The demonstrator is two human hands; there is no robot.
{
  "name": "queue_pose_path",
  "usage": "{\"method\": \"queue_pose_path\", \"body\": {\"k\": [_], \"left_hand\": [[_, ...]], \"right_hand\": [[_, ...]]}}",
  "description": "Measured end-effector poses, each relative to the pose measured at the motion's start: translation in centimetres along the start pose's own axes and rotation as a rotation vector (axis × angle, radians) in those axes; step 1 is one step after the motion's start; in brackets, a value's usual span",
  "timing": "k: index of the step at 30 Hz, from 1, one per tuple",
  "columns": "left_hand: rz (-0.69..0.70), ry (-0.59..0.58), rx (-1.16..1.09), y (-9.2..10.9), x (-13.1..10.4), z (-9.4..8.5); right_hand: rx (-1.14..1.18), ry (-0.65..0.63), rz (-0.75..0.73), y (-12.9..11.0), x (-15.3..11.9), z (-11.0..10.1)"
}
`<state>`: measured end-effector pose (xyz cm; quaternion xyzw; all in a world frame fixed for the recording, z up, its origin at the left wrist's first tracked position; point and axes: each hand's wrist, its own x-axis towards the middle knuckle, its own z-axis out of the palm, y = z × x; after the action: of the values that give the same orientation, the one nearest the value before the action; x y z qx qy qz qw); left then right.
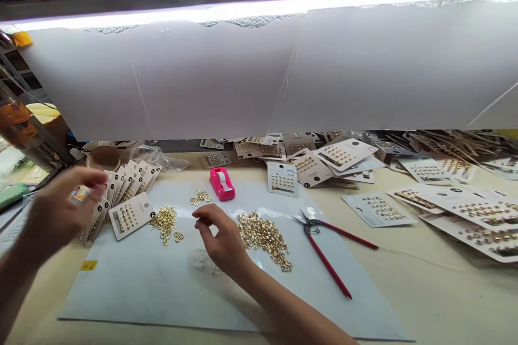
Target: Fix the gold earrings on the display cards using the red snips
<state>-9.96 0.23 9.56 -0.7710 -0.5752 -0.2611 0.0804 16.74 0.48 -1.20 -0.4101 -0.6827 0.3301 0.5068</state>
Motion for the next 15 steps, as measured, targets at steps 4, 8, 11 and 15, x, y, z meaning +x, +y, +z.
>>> {"method": "queue_pose_path", "body": {"k": [4, 8, 11, 15], "left_hand": [[0.073, -0.402, 0.158, 0.4, -2.0, 4.9], [-0.049, -0.509, 0.41, -0.4, -2.9, 7.8], [-0.079, -0.461, 0.453, -0.6, -3.2, 8.4], [-0.051, -0.434, 0.468, -0.2, -3.3, 8.6]], "right_hand": [[0.244, 0.082, 0.221, -2.3, 0.8, -1.7], [0.263, 0.12, 0.223, -3.9, 0.6, -2.9], [0.22, 0.086, 0.209, -3.9, 0.2, -3.2], [0.177, 0.016, 0.21, -2.5, -0.1, -2.8]]}}
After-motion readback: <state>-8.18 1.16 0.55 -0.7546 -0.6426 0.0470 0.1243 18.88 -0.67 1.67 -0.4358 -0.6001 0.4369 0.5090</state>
